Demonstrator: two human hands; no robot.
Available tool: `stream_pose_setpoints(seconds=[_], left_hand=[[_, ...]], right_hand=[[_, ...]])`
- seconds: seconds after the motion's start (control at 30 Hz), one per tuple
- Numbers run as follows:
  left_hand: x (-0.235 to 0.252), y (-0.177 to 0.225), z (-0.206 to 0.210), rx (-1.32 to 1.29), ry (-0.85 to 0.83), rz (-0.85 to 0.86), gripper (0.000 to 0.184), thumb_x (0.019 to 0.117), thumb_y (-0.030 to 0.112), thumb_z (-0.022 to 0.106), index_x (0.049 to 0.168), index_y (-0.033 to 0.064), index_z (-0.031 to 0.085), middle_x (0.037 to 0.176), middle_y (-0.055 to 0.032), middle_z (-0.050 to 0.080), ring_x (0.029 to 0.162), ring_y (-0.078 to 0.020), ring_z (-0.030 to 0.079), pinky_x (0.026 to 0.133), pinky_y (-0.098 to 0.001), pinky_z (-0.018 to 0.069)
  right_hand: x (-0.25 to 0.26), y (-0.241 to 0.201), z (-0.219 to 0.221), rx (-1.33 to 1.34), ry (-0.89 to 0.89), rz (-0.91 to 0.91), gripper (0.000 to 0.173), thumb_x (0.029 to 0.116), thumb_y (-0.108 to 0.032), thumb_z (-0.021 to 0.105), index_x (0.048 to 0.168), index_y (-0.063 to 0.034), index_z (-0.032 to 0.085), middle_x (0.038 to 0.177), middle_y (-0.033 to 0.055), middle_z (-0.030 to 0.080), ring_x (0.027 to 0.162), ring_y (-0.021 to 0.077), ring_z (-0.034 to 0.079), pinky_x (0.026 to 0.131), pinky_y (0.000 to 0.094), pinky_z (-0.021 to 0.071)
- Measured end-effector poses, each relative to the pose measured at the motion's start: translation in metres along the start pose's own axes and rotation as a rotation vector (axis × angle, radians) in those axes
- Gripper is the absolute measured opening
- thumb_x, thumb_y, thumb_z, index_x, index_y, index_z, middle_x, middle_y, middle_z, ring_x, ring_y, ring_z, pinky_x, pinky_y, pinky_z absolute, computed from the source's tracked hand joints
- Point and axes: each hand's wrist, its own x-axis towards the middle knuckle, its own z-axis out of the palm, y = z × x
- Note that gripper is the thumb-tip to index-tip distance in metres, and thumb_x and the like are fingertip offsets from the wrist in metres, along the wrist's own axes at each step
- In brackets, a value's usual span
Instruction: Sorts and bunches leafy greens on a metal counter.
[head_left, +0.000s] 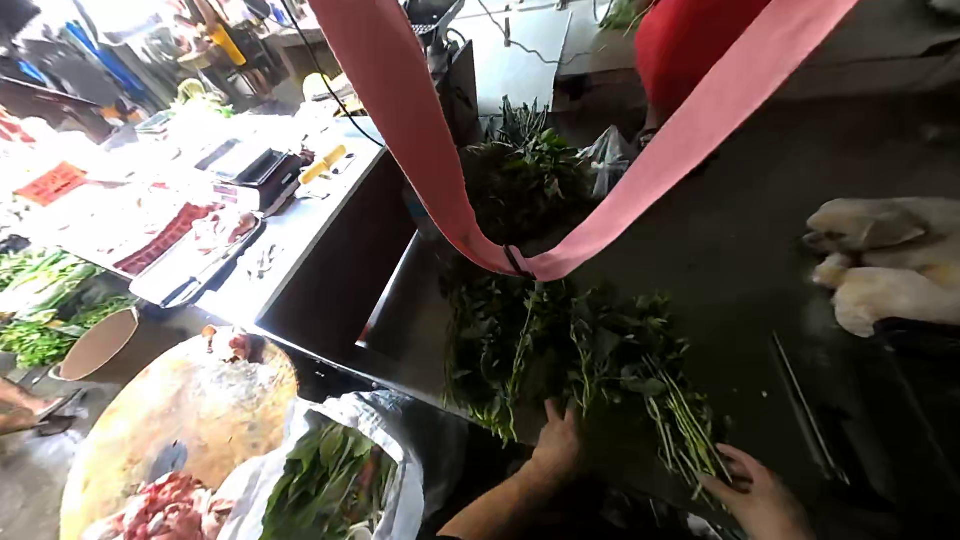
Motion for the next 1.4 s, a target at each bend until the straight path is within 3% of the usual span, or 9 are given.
stream_pose_setpoints(seconds=[0.13, 0.3, 0.47, 0.6, 0.73, 0.87, 1.03, 1.13, 1.4], left_hand=[[-0.011, 0.019, -0.038, 0.183, 0.034, 0.024, 0.06, 0.0978, 0.009, 0.06, 0.154, 0.0131, 0.042, 0.168, -0.0218, 0.017, 0.107, -0.0363, 0.07, 0.087, -0.0484, 0.0604], [-0.01, 0.022, -0.061, 0.139, 0.288, 0.348, 0.048, 0.0985, 0.008, 0.061, 0.145, 0.0043, 0.053, 0.15, -0.0241, 0.048, 0.12, -0.0369, 0.063, 0.099, -0.0506, 0.0543], [0.011, 0.02, -0.052, -0.137, 0.484, 0.473, 0.04, 0.1086, 0.018, 0.044, 0.144, 0.0007, 0.05, 0.149, -0.0219, 0.047, 0.133, -0.0318, 0.052, 0.11, -0.0485, 0.0458], [0.009, 0.004, -0.034, -0.132, 0.27, 0.152, 0.047, 0.1107, 0.03, 0.041, 0.149, 0.0038, 0.042, 0.144, -0.0266, 0.049, 0.127, -0.0406, 0.056, 0.104, -0.0598, 0.047], [-0.005, -0.002, -0.012, -0.713, 0.017, -0.044, 0.036, 0.1123, 0.022, 0.039, 0.143, 0.0054, 0.044, 0.106, -0.0129, 0.069, 0.086, -0.0192, 0.072, 0.08, -0.0376, 0.0615], [-0.008, -0.003, -0.007, -1.13, -0.107, -0.134, 0.033, 0.1124, 0.018, 0.037, 0.14, 0.0026, 0.047, 0.113, -0.0172, 0.07, 0.095, -0.0266, 0.073, 0.086, -0.0415, 0.0616], [-0.004, -0.004, -0.01, -1.161, -0.243, -0.065, 0.042, 0.1128, 0.02, 0.035, 0.154, 0.0124, 0.034, 0.128, -0.0164, 0.067, 0.105, -0.0294, 0.072, 0.09, -0.0442, 0.0597], [-0.004, -0.001, -0.015, -1.178, -0.264, -0.064, 0.038, 0.1124, 0.017, 0.035, 0.149, 0.0053, 0.04, 0.128, -0.0178, 0.067, 0.102, -0.0276, 0.072, 0.09, -0.0414, 0.0594], [-0.007, -0.015, -0.013, -1.096, -0.377, -0.209, 0.039, 0.1128, 0.021, 0.035, 0.135, -0.0048, 0.053, 0.116, -0.0181, 0.07, 0.099, -0.0255, 0.072, 0.091, -0.0402, 0.059]], right_hand=[[-0.008, 0.003, 0.033, 0.029, 0.218, -0.085, 0.05, 0.0925, -0.011, 0.075, 0.136, 0.0054, 0.057, 0.128, 0.0338, 0.06, 0.12, 0.0479, 0.059, 0.104, 0.0605, 0.0469], [-0.025, -0.041, -0.005, 0.049, 0.26, -0.01, 0.028, 0.1044, -0.016, 0.06, 0.125, 0.0016, 0.068, 0.123, 0.0214, 0.069, 0.117, 0.0326, 0.066, 0.104, 0.0508, 0.0502], [-0.017, -0.019, -0.008, 0.515, 0.457, -0.239, 0.029, 0.1061, -0.016, 0.05, 0.126, 0.0022, 0.061, 0.097, 0.0083, 0.067, 0.082, 0.0138, 0.067, 0.078, 0.034, 0.06], [-0.008, -0.006, 0.007, 0.76, 0.327, -0.023, 0.03, 0.107, -0.019, 0.051, 0.133, -0.0027, 0.054, 0.102, 0.0077, 0.062, 0.077, 0.0134, 0.064, 0.072, 0.0329, 0.059], [-0.019, 0.016, 0.017, 0.484, 0.158, 0.167, 0.038, 0.1018, -0.018, 0.062, 0.136, -0.0017, 0.058, 0.12, 0.0169, 0.066, 0.1, 0.0235, 0.067, 0.088, 0.0426, 0.0577], [-0.028, 0.02, 0.02, 0.267, 0.11, 0.157, 0.026, 0.1013, -0.02, 0.065, 0.122, -0.0045, 0.067, 0.113, 0.015, 0.07, 0.098, 0.0255, 0.071, 0.089, 0.0474, 0.0596], [-0.024, 0.008, 0.016, 0.064, 0.096, 0.12, 0.047, 0.0942, -0.041, 0.075, 0.122, -0.0043, 0.066, 0.107, 0.0159, 0.07, 0.095, 0.0283, 0.07, 0.087, 0.051, 0.0576], [-0.027, -0.002, 0.021, -0.12, 0.108, 0.09, 0.056, 0.087, -0.049, 0.08, 0.118, -0.004, 0.066, 0.103, 0.0178, 0.069, 0.095, 0.0342, 0.068, 0.087, 0.0578, 0.0551], [-0.032, -0.005, 0.024, -0.038, 0.073, 0.111, 0.031, 0.1028, -0.026, 0.063, 0.122, -0.0028, 0.067, 0.109, 0.0169, 0.071, 0.099, 0.0303, 0.071, 0.09, 0.0537, 0.0566]])
